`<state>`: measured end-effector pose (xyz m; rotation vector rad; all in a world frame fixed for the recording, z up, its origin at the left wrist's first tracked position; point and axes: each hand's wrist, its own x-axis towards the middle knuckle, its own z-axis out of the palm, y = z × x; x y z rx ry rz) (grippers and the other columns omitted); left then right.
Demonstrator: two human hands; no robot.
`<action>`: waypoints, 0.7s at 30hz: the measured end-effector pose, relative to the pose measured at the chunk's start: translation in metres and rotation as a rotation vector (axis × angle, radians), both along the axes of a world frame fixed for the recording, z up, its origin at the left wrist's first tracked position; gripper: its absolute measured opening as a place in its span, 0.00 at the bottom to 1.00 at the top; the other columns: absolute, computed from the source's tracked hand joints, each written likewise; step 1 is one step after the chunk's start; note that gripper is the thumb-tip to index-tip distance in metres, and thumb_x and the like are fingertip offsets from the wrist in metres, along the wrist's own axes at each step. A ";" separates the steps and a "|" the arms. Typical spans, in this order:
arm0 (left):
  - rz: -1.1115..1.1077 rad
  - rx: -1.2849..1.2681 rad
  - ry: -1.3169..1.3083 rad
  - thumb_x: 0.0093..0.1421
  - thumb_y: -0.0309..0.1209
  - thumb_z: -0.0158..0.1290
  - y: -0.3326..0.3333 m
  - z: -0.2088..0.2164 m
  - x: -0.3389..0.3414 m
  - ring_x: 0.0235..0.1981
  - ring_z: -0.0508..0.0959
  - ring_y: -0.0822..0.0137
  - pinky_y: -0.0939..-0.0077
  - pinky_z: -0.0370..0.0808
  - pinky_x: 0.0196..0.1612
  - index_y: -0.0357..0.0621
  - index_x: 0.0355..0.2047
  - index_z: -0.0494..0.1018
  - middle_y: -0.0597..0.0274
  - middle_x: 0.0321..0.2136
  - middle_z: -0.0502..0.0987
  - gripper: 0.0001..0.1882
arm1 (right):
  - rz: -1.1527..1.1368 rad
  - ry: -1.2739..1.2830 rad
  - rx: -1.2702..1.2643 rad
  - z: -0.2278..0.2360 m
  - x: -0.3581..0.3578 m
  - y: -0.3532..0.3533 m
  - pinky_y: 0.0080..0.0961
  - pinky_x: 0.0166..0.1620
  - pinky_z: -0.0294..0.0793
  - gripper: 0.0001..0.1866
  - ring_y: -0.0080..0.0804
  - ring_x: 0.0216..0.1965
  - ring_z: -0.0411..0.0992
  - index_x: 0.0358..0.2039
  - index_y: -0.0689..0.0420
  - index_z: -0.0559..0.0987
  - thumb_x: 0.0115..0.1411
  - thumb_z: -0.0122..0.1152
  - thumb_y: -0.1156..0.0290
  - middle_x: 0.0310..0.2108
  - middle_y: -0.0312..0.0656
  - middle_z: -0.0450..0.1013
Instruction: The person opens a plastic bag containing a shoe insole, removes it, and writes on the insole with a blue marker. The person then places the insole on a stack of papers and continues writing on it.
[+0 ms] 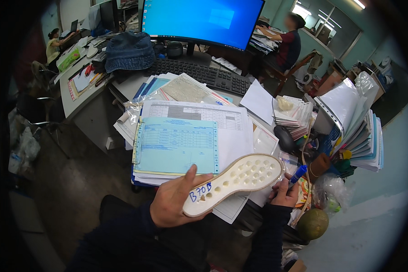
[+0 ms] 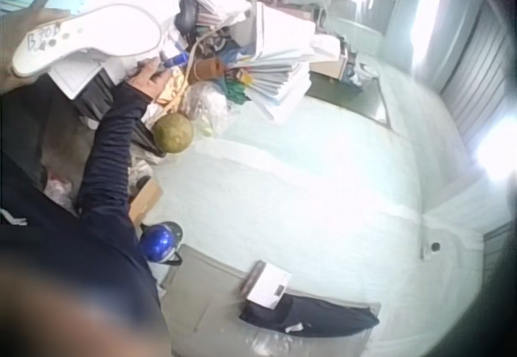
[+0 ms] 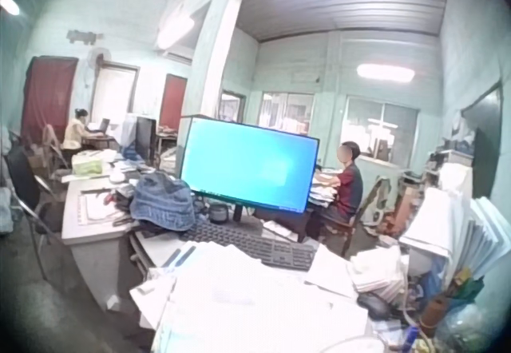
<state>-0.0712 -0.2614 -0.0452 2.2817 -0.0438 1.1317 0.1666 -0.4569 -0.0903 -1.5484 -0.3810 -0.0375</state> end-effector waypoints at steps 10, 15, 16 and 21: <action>-0.020 -0.076 0.140 0.46 0.30 0.68 0.011 0.009 0.034 0.38 0.81 0.52 0.68 0.77 0.41 0.29 0.67 0.48 0.44 0.47 0.78 0.53 | -0.004 -0.079 -0.040 -0.014 0.013 -0.008 0.19 0.32 0.71 0.09 0.19 0.27 0.70 0.41 0.61 0.74 0.63 0.57 0.70 0.30 0.38 0.73; -0.042 -0.141 0.158 0.46 0.29 0.69 0.015 0.002 0.037 0.42 0.81 0.50 0.68 0.78 0.45 0.31 0.66 0.51 0.43 0.45 0.78 0.52 | 0.037 -0.041 -0.048 -0.009 0.007 -0.005 0.19 0.32 0.72 0.09 0.20 0.26 0.71 0.41 0.61 0.74 0.64 0.56 0.70 0.33 0.41 0.75; -0.039 -0.135 0.151 0.46 0.29 0.69 0.015 0.001 0.037 0.43 0.80 0.50 0.68 0.78 0.46 0.31 0.66 0.51 0.43 0.45 0.78 0.52 | 0.054 -0.037 -0.046 -0.007 0.007 -0.004 0.19 0.32 0.72 0.09 0.20 0.26 0.71 0.41 0.61 0.74 0.64 0.56 0.69 0.33 0.41 0.75; -0.061 -0.210 0.165 0.45 0.30 0.70 0.014 -0.001 0.036 0.45 0.80 0.49 0.67 0.76 0.49 0.31 0.66 0.51 0.42 0.45 0.77 0.53 | 0.054 -0.031 -0.048 -0.003 0.004 -0.003 0.19 0.32 0.72 0.10 0.21 0.26 0.71 0.41 0.61 0.74 0.64 0.56 0.69 0.33 0.41 0.75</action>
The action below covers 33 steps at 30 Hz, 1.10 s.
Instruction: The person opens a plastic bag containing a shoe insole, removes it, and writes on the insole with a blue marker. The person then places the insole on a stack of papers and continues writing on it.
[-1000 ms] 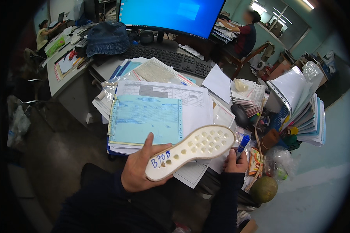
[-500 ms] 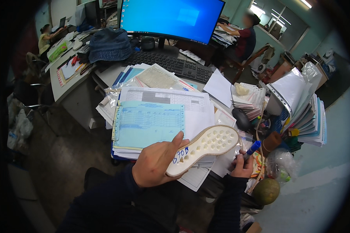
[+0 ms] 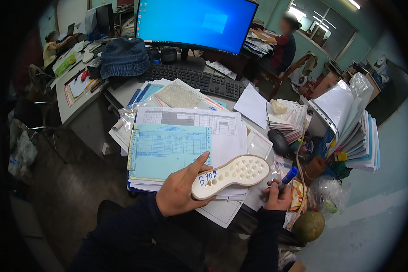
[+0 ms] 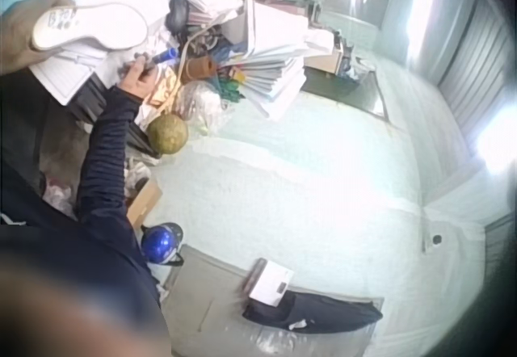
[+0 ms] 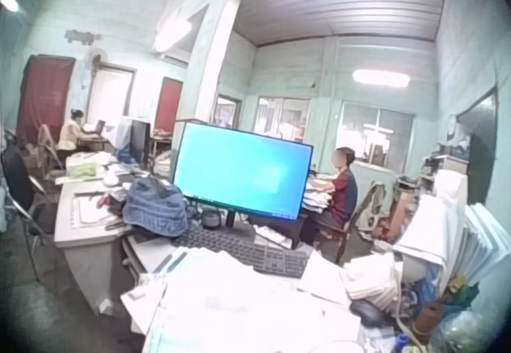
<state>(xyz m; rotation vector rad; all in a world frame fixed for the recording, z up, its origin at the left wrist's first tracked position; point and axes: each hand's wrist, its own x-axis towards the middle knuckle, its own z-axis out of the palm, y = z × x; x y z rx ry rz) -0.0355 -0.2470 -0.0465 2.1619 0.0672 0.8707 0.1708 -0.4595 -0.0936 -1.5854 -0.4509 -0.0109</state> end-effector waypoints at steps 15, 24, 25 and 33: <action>0.088 0.078 0.123 0.46 0.39 0.69 0.001 -0.006 -0.003 0.47 0.79 0.51 0.43 0.64 0.61 0.37 0.51 0.70 0.49 0.43 0.79 0.35 | -0.087 -0.038 0.086 -0.003 0.003 -0.002 0.16 0.32 0.69 0.11 0.20 0.25 0.67 0.44 0.61 0.73 0.66 0.56 0.67 0.32 0.37 0.73; 0.077 0.085 0.123 0.46 0.37 0.68 0.002 -0.008 -0.005 0.47 0.79 0.50 0.44 0.64 0.62 0.38 0.50 0.70 0.48 0.43 0.79 0.33 | -0.055 -0.100 0.144 -0.006 0.002 0.002 0.18 0.33 0.71 0.12 0.19 0.25 0.67 0.44 0.61 0.73 0.66 0.57 0.66 0.32 0.37 0.73; 0.078 0.090 0.118 0.46 0.37 0.68 0.002 -0.008 -0.005 0.47 0.79 0.50 0.44 0.64 0.61 0.37 0.50 0.69 0.48 0.43 0.79 0.33 | -0.072 -0.079 0.118 -0.006 0.002 0.000 0.18 0.33 0.71 0.12 0.19 0.25 0.68 0.43 0.61 0.74 0.66 0.57 0.66 0.33 0.38 0.73; 0.088 0.119 0.078 0.46 0.36 0.68 0.002 -0.013 -0.005 0.47 0.79 0.50 0.44 0.66 0.60 0.35 0.50 0.69 0.47 0.44 0.78 0.33 | -0.081 -0.132 0.010 -0.012 0.006 -0.004 0.17 0.31 0.67 0.09 0.18 0.26 0.67 0.41 0.60 0.73 0.65 0.56 0.69 0.31 0.36 0.72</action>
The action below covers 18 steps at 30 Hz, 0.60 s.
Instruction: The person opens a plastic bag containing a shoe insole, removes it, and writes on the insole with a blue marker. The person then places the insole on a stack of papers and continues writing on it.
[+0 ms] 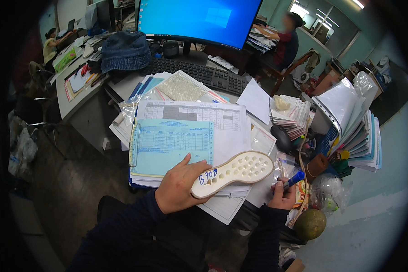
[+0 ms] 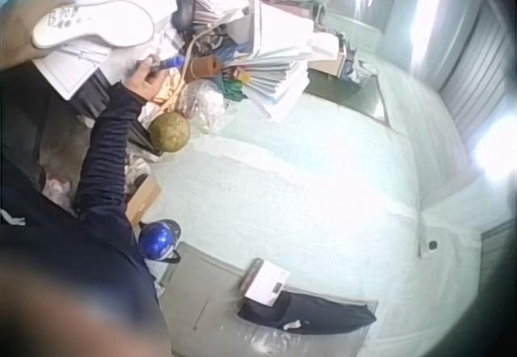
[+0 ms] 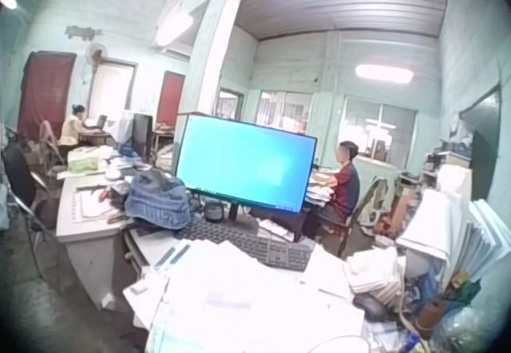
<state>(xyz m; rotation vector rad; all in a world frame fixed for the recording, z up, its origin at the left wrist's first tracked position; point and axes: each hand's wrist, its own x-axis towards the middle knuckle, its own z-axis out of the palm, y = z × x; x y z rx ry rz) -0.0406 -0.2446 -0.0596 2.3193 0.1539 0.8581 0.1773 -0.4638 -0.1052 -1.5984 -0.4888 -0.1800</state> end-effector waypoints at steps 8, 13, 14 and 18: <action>0.004 0.005 -0.023 0.46 0.35 0.68 0.000 -0.006 0.000 0.48 0.78 0.50 0.44 0.66 0.60 0.35 0.50 0.70 0.48 0.44 0.78 0.32 | 0.075 0.127 0.141 0.002 0.000 0.000 0.15 0.23 0.61 0.10 0.17 0.19 0.61 0.42 0.58 0.72 0.67 0.54 0.66 0.28 0.34 0.69; 0.013 0.014 -0.039 0.46 0.36 0.68 0.000 -0.009 0.000 0.48 0.78 0.51 0.44 0.66 0.61 0.35 0.49 0.70 0.48 0.43 0.79 0.32 | 0.063 0.170 0.304 0.010 -0.006 -0.005 0.17 0.17 0.60 0.17 0.20 0.15 0.61 0.45 0.57 0.70 0.69 0.49 0.55 0.27 0.39 0.69; 0.014 0.014 -0.044 0.46 0.36 0.68 0.000 -0.009 0.000 0.48 0.78 0.51 0.44 0.66 0.61 0.35 0.49 0.70 0.48 0.43 0.79 0.32 | 0.146 0.167 0.375 0.013 -0.007 -0.005 0.18 0.16 0.60 0.19 0.21 0.15 0.62 0.46 0.56 0.70 0.69 0.48 0.52 0.27 0.40 0.69; 0.014 0.032 -0.053 0.47 0.36 0.68 0.001 -0.010 0.000 0.48 0.78 0.51 0.45 0.66 0.61 0.35 0.49 0.70 0.48 0.43 0.79 0.32 | 0.378 0.265 0.643 0.021 -0.018 0.001 0.22 0.15 0.64 0.26 0.29 0.13 0.64 0.44 0.56 0.69 0.67 0.46 0.43 0.26 0.46 0.69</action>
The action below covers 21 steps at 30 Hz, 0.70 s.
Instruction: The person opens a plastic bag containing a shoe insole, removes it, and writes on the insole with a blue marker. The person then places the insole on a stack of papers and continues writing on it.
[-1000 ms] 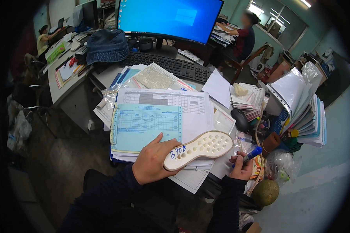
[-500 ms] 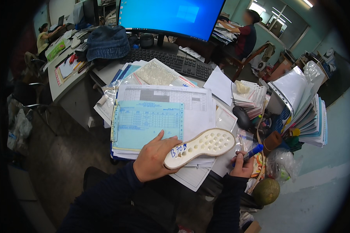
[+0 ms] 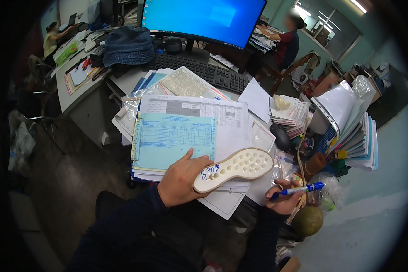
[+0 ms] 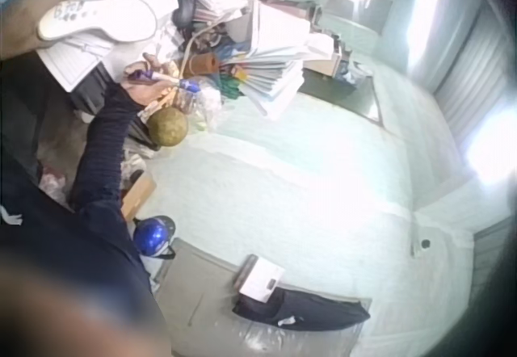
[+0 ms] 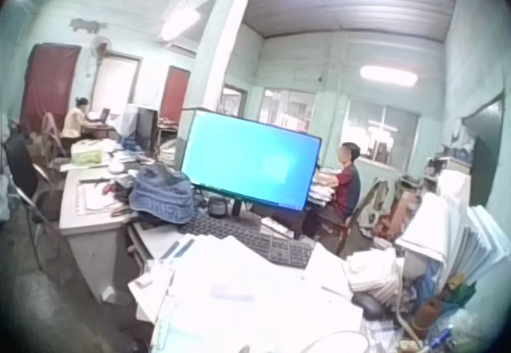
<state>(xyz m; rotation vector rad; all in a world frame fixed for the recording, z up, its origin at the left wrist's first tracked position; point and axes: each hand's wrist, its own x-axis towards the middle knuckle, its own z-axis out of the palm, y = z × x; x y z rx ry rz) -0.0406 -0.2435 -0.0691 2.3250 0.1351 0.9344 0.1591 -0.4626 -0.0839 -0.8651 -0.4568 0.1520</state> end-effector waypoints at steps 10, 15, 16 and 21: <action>0.001 -0.009 -0.002 0.46 0.35 0.68 -0.001 -0.002 -0.001 0.50 0.78 0.50 0.46 0.65 0.61 0.37 0.50 0.72 0.49 0.43 0.78 0.31 | 0.054 -0.355 -0.421 0.023 -0.081 0.029 0.20 0.20 0.68 0.24 0.28 0.19 0.70 0.45 0.65 0.73 0.62 0.61 0.54 0.29 0.48 0.74; 0.002 -0.009 -0.019 0.46 0.35 0.68 -0.002 -0.004 0.000 0.51 0.77 0.51 0.47 0.65 0.62 0.37 0.49 0.72 0.49 0.44 0.78 0.30 | 0.158 -0.348 -0.590 0.034 -0.100 0.041 0.18 0.27 0.72 0.19 0.29 0.25 0.75 0.43 0.66 0.76 0.59 0.65 0.64 0.32 0.46 0.75; 0.003 -0.006 -0.020 0.47 0.35 0.68 -0.001 -0.005 0.000 0.51 0.77 0.51 0.46 0.64 0.62 0.37 0.49 0.72 0.49 0.44 0.78 0.30 | 0.166 -0.347 -0.615 0.035 -0.102 0.042 0.18 0.27 0.73 0.18 0.29 0.26 0.75 0.42 0.66 0.76 0.58 0.65 0.64 0.32 0.46 0.75; 0.001 0.018 -0.038 0.46 0.34 0.67 -0.001 -0.008 -0.001 0.52 0.77 0.53 0.46 0.64 0.62 0.39 0.50 0.72 0.49 0.44 0.79 0.30 | 0.222 -0.337 -0.647 0.040 -0.106 0.048 0.23 0.43 0.74 0.13 0.27 0.37 0.75 0.41 0.64 0.79 0.55 0.66 0.74 0.36 0.44 0.77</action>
